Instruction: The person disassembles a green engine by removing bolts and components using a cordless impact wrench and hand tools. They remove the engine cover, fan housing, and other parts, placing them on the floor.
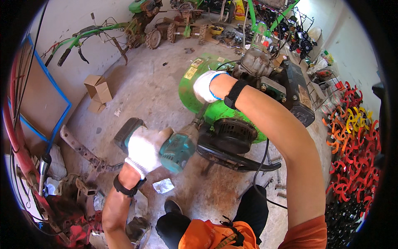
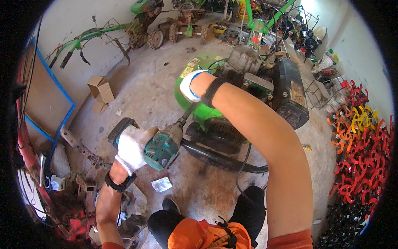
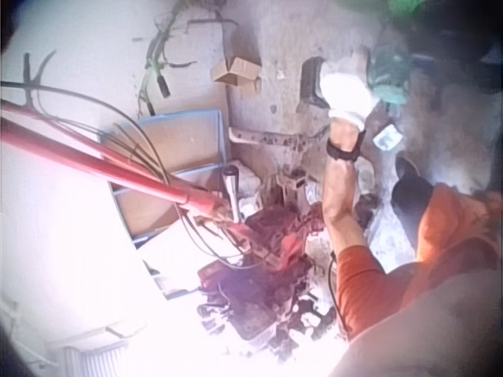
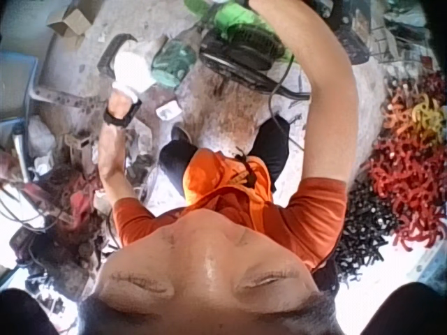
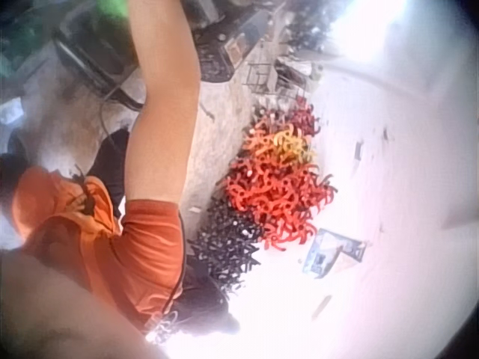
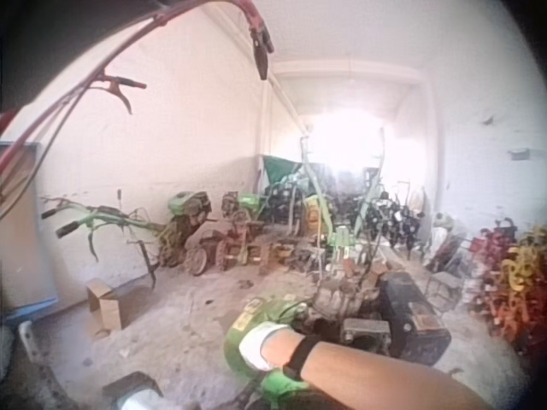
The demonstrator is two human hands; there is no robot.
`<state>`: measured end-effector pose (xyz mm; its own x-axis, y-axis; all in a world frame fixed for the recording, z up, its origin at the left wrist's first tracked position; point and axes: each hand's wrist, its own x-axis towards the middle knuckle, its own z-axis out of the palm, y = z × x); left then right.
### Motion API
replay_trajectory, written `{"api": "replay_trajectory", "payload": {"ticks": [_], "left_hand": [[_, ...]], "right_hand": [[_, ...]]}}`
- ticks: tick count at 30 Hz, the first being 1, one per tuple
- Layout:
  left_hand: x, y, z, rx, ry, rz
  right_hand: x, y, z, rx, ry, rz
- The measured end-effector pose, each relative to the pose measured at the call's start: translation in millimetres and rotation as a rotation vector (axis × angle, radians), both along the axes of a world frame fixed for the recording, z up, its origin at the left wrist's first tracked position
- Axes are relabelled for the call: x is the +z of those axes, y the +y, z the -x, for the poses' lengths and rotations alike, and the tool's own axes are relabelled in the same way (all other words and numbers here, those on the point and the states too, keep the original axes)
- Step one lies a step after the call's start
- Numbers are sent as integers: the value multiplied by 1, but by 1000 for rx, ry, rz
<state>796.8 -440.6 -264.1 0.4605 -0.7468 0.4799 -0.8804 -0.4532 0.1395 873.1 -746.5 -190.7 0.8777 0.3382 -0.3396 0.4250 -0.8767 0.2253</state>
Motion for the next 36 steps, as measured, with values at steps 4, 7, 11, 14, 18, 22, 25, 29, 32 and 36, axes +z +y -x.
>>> {"api": "replay_trajectory", "payload": {"ticks": [4, 7, 11, 14, 18, 22, 25, 29, 32, 36], "left_hand": [[-1, 3, -1, -16, 62, 38], [-3, 4, 0, -34, 96, 70], [-6, 6, 3, -43, 119, 103], [-10, 7, 5, -39, 106, 120], [-22, 15, 14, -95, 171, 299], [-41, 45, 33, -21, 113, 292], [-50, 77, 50, 17, 178, 256], [-55, 100, 77, 111, 301, 348], [-50, 94, 98, 126, 403, 367], [-26, 62, 114, 4, 335, 299]], "right_hand": [[-2, -1, 0, 23, -17, 33], [-3, -3, 1, 12, -14, 20], [-6, -5, 1, 36, -7, 24], [-6, -4, 0, 55, -6, 24], [4, 3, 5, 20, 107, 25], [25, 22, 21, 39, 84, -72], [49, 35, 35, 34, -54, -33], [81, 13, 90, 161, -276, -468], [78, -21, 180, 203, -240, -917], [42, -76, 307, -30, -227, -1259]]}}
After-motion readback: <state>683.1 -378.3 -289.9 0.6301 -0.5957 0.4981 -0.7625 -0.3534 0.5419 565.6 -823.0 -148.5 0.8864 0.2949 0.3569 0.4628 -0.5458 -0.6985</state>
